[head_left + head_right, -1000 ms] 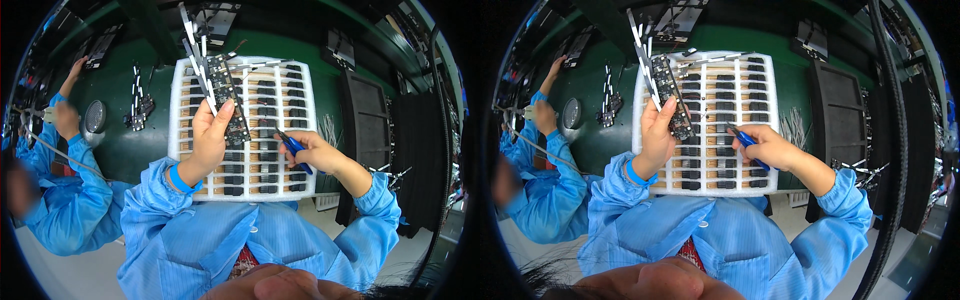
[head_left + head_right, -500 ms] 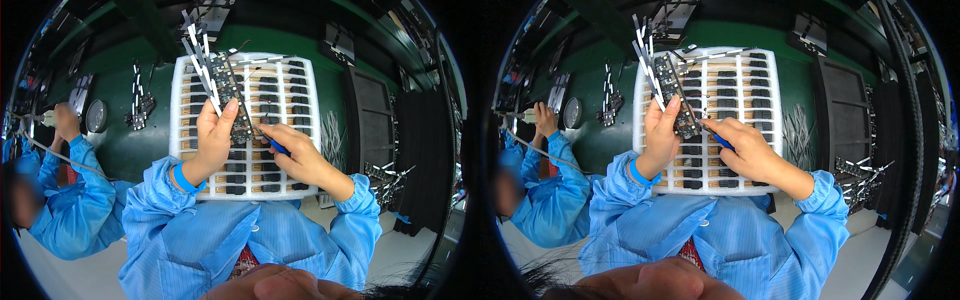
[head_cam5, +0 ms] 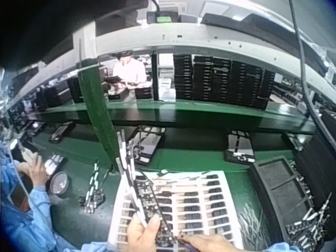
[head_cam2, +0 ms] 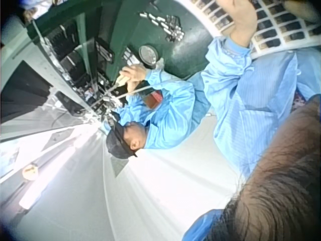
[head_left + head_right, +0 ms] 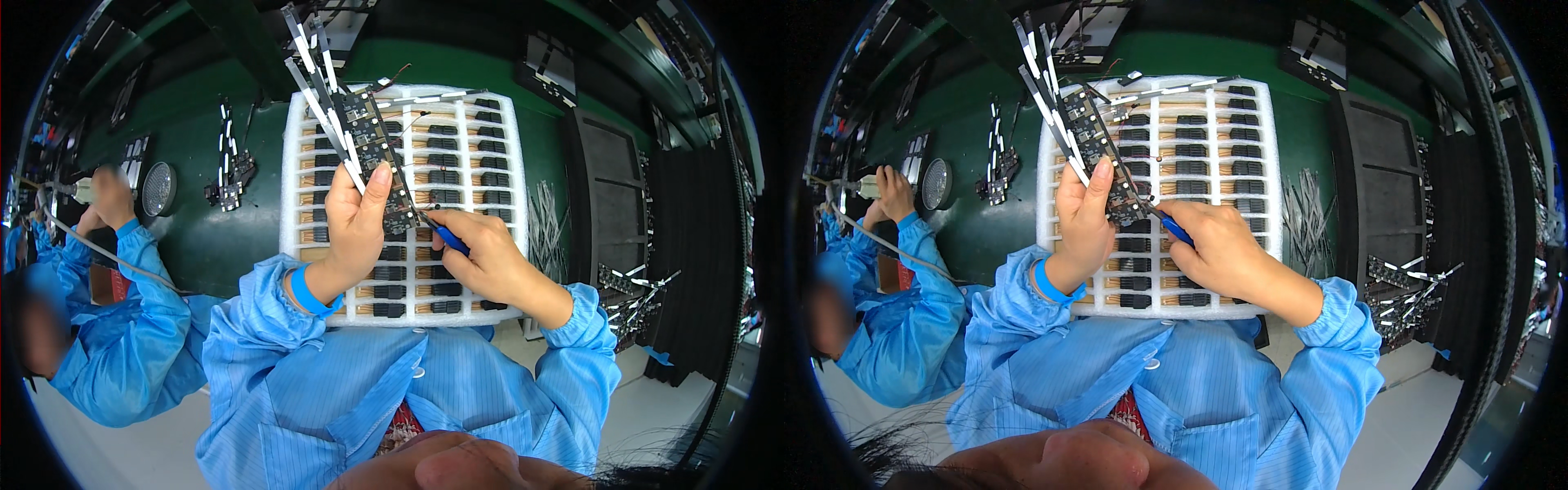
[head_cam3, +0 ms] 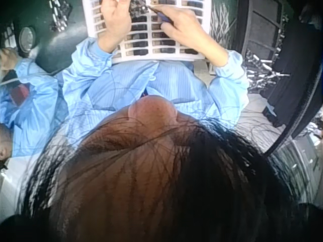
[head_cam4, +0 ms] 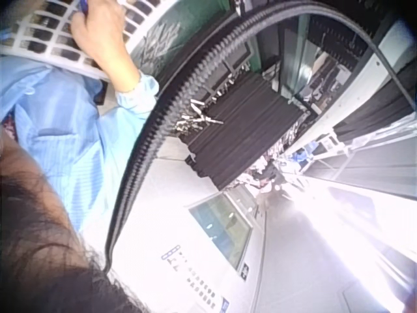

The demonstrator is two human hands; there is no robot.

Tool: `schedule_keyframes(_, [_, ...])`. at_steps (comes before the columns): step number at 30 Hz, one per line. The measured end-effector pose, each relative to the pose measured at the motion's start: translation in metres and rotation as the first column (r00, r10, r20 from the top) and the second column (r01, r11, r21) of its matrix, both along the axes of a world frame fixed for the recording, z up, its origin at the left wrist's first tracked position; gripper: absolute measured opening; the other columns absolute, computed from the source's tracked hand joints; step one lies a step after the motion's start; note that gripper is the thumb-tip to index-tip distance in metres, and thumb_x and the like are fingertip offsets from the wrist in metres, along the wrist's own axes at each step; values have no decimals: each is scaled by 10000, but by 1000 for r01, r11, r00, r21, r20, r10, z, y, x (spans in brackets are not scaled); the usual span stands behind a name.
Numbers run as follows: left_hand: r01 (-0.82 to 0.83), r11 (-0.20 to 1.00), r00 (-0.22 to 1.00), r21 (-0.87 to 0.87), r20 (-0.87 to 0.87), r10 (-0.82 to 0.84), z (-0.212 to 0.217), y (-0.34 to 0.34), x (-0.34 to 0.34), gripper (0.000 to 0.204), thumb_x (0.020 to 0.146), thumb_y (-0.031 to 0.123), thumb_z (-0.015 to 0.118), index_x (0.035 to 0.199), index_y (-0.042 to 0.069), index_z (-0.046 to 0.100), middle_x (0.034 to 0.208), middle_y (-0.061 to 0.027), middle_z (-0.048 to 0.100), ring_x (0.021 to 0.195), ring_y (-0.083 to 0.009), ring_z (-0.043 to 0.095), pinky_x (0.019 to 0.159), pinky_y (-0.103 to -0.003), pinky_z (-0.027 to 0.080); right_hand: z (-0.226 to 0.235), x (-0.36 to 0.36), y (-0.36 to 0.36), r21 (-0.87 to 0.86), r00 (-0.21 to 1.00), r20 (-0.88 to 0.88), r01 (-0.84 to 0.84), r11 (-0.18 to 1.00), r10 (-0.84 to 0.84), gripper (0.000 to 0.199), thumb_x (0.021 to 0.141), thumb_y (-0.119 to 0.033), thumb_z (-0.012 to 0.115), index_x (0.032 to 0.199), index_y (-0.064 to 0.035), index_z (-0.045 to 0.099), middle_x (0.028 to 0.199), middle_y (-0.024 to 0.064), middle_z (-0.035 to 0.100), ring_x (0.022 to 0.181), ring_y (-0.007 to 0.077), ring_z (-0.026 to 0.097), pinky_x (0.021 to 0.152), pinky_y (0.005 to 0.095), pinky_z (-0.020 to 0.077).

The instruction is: Assembling small electronic components by attaching wires to circuit boards on a factory production line.

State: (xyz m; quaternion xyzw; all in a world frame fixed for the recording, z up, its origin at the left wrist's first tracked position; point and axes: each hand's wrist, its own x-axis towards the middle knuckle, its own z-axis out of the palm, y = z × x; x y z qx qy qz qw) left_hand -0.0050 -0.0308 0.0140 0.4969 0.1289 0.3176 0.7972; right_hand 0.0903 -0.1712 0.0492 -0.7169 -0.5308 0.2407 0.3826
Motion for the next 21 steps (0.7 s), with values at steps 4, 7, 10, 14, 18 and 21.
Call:
schedule_keyframes(4, [-72, 997, 997, -30, -10, 72, 4, -2, 1, 142, 908, 179, 465, 980, 57, 471, 781, -32, 551, 674, -82, 553, 594, -228, 486, -4, -4, 3, 7, 1000, -9, 7, 1000, -7, 333, 676, -49, 517, 995, 41, 539, 795, 216, 584, 696, 367, 583, 616, 410, 479])
schedule_keyframes(7, [-87, 995, 996, -50, -21, 86, 8, -3, 3, 174, 918, 229, 443, 966, 63, 461, 759, -33, 534, 650, -84, 543, 570, -225, 479, -7, -9, 7, 36, 1000, -2, 20, 999, -20, 329, 682, -44, 511, 997, 48, 538, 793, 221, 582, 697, 373, 579, 621, 412, 478])
schedule_keyframes(10, [-86, 995, 996, -40, -43, 84, 8, 2, 2, 224, 925, 278, 421, 949, 59, 466, 730, -34, 534, 595, -82, 532, 522, -215, 466, -4, -13, 10, 39, 999, 47, 16, 999, -18, 316, 688, -37, 503, 988, 54, 539, 795, 224, 582, 695, 379, 577, 627, 415, 477])
schedule_keyframes(14, [-92, 995, 992, -27, -84, 89, 14, 7, 3, 250, 927, 299, 410, 933, 56, 470, 683, -30, 527, 526, -82, 509, 473, -214, 452, -6, -13, 12, 36, 1000, 16, -20, 999, 20, 311, 691, -33, 498, 987, 55, 541, 799, 224, 583, 690, 384, 574, 630, 409, 477])
schedule_keyframes(18, [-60, 988, 995, -141, -82, 49, 19, 6, -1, 258, 925, 311, 412, 871, 63, 461, 615, -22, 492, 474, -73, 471, 421, -206, 413, -11, -13, 12, 39, 942, -319, -96, 995, 104, 308, 704, -23, 484, 994, 63, 537, 757, 164, 587, 631, 269, 587, 578, 342, 472])
schedule_keyframes(21, [-18, 969, 997, -246, -75, 0, 23, 4, 1, 268, 924, 321, 412, 820, 76, 440, 578, -18, 455, 436, -64, 421, 382, -196, 360, -15, -17, 13, 12, 752, -652, -121, 993, 100, 321, 709, -3, 461, 1015, 57, 540, 741, 113, 590, 606, 185, 572, 550, 299, 462])
